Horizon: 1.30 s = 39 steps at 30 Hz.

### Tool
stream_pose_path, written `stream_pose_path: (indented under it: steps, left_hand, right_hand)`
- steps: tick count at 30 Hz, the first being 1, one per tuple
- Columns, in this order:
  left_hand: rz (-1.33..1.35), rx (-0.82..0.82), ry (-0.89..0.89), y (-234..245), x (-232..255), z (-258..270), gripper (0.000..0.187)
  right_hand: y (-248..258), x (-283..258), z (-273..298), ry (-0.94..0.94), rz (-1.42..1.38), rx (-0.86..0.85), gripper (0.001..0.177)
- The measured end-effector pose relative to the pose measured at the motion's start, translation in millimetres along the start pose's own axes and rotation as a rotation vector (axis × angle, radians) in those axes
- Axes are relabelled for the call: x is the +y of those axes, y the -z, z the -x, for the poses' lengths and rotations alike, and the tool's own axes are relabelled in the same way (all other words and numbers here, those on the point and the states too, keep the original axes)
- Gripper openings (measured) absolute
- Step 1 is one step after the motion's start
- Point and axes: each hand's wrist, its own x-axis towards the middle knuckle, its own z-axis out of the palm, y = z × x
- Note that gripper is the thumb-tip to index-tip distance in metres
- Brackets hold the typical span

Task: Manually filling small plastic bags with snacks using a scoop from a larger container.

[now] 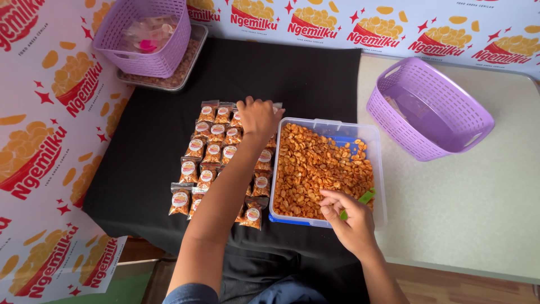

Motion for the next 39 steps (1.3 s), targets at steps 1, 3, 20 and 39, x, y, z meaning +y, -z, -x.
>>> stream_pose_path:
  steps: [1,3,20,39]
  left_hand:
    - [-0.001,0.001,-0.002,2.1,0.3,0.6,0.049]
    - [-0.073,-0.126,-0.040,5.3,1.3,2.2,0.080]
    - [0.655,0.340,-0.104,83.7,9.8,75.4,0.030]
    - [0.639,0.481,-0.537,68.4,39.5,121.6,0.021]
  right_hand:
    - [0.0,0.0,0.2,0.000,-0.001,0.003,0.032]
    - [0.4,0.6,0.5,-0.007,0.006,-0.005,0.032]
    - [30.7,24.6,-5.9,-0.090,-0.248,0.074,0.025]
    - [196.3,185.2,-199.2,-0.757,0.959,-0.413,0.026]
